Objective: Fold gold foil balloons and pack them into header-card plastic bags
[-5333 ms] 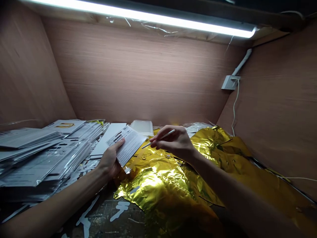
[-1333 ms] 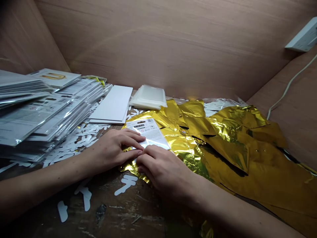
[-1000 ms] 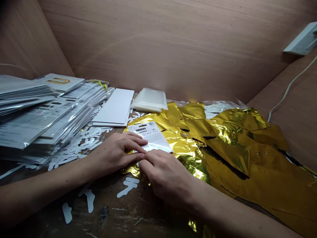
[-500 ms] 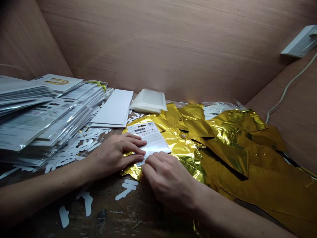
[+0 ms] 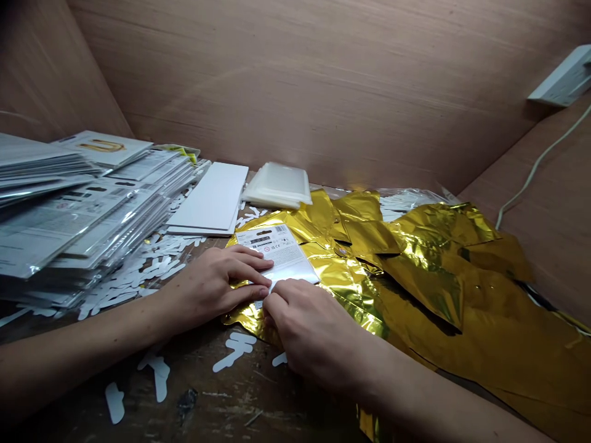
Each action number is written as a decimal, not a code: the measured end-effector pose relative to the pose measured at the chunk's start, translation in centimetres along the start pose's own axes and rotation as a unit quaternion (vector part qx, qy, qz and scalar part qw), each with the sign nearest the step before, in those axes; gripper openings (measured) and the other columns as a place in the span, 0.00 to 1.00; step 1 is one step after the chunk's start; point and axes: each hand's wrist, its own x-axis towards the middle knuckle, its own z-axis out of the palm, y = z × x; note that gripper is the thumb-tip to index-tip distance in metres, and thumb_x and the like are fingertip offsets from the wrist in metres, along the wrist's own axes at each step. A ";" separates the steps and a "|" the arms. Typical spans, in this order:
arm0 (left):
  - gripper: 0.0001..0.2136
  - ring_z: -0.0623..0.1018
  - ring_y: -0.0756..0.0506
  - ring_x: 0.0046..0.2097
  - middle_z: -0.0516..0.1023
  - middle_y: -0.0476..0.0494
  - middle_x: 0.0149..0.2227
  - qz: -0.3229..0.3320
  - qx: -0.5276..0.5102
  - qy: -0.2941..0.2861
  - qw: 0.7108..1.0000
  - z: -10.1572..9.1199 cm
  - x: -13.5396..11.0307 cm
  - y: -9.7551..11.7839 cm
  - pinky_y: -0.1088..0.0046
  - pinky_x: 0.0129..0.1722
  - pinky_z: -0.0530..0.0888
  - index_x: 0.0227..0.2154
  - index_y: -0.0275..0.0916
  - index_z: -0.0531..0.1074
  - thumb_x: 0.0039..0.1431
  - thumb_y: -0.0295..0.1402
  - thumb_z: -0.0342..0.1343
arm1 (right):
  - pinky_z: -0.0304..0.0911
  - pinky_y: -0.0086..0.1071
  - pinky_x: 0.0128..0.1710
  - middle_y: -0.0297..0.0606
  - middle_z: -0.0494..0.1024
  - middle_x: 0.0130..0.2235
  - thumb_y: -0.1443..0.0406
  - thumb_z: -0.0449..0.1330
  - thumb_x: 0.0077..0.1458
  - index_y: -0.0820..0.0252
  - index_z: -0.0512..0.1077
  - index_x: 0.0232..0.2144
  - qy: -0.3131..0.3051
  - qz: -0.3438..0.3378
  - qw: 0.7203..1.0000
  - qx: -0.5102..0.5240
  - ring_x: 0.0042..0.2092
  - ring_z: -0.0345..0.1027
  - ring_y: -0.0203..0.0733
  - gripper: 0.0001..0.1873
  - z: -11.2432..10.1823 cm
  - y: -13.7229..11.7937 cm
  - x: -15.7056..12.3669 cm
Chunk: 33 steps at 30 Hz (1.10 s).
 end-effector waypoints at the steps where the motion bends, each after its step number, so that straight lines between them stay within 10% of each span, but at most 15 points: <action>1: 0.06 0.81 0.41 0.54 0.84 0.45 0.50 0.001 0.000 0.001 1.000 0.0 0.0 0.0 0.60 0.57 0.75 0.38 0.47 0.85 0.60 0.36 0.66 | 0.53 0.36 0.32 0.39 0.71 0.34 0.73 0.53 0.65 0.60 0.68 0.34 -0.009 -0.002 1.000 -0.028 0.32 0.56 0.41 0.08 0.1 -0.2 0.1; 5: 0.06 0.81 0.41 0.54 0.84 0.45 0.50 0.004 -0.001 0.003 1.000 0.1 -0.1 0.0 0.60 0.56 0.76 0.38 0.47 0.85 0.60 0.36 0.66 | 0.52 0.36 0.31 0.39 0.70 0.34 0.74 0.51 0.62 0.60 0.66 0.34 -0.021 -0.005 1.000 -0.021 0.31 0.54 0.41 0.07 0.0 -0.5 0.0; 9: 0.05 0.81 0.41 0.53 0.84 0.45 0.50 -0.005 -0.009 0.001 1.000 0.1 -0.2 0.1 0.60 0.55 0.76 0.38 0.46 0.86 0.60 0.36 0.66 | 0.58 0.33 0.29 0.35 0.70 0.32 0.68 0.51 0.67 0.57 0.66 0.34 0.085 0.106 0.967 0.216 0.31 0.59 0.39 0.07 -2.5 3.2 -0.5; 13: 0.06 0.81 0.40 0.54 0.84 0.45 0.49 -0.005 -0.017 0.002 1.000 0.0 -0.1 0.0 0.59 0.55 0.77 0.38 0.46 0.86 0.60 0.37 0.65 | 0.60 0.28 0.24 0.38 0.75 0.38 0.65 0.58 0.66 0.57 0.68 0.32 0.407 0.193 0.774 0.445 0.26 0.61 0.32 0.08 -6.4 11.0 -1.5; 16: 0.07 0.80 0.39 0.56 0.84 0.44 0.50 0.002 -0.008 0.002 1.000 -0.1 -0.2 0.3 0.56 0.56 0.76 0.38 0.46 0.85 0.62 0.37 0.62 | 0.67 0.25 0.27 0.41 0.79 0.39 0.70 0.61 0.62 0.55 0.65 0.31 0.481 0.222 0.688 0.496 0.32 0.74 0.33 0.10 -8.0 14.1 -2.2; 18: 0.08 0.80 0.38 0.56 0.84 0.41 0.50 0.005 0.000 0.015 1.000 -0.1 -0.5 0.8 0.55 0.57 0.76 0.38 0.45 0.85 0.62 0.38 0.62 | 0.74 0.32 0.38 0.41 0.81 0.40 0.68 0.61 0.63 0.55 0.68 0.40 0.435 0.189 0.746 0.468 0.42 0.79 0.42 0.05 -8.0 13.4 -2.3; 21: 0.16 0.78 0.33 0.58 0.81 0.33 0.54 0.033 0.010 0.045 0.998 0.1 -1.0 1.8 0.52 0.58 0.76 0.40 0.41 0.85 0.53 0.45 0.68 | 0.75 0.41 0.47 0.42 0.82 0.46 0.68 0.62 0.62 0.54 0.74 0.49 0.221 0.087 0.918 0.318 0.48 0.79 0.47 0.13 -7.4 10.2 -2.3; 23: 0.20 0.76 0.30 0.60 0.79 0.31 0.57 0.064 0.016 0.035 0.997 0.2 -1.3 2.4 0.49 0.60 0.74 0.38 0.40 0.84 0.46 0.47 0.72 | 0.74 0.41 0.49 0.42 0.81 0.51 0.70 0.63 0.59 0.54 0.78 0.49 0.093 0.013 0.978 0.185 0.49 0.78 0.47 0.15 -7.1 8.5 -2.2; 33: 0.11 0.84 0.44 0.46 0.84 0.47 0.37 0.088 0.001 0.026 0.996 0.6 -1.4 2.4 0.62 0.62 0.73 0.26 0.40 0.77 0.63 0.26 0.55 | 0.70 0.34 0.49 0.39 0.79 0.55 0.64 0.66 0.62 0.54 0.80 0.43 0.030 -0.060 0.991 0.113 0.50 0.77 0.42 0.07 -4.8 9.3 -2.7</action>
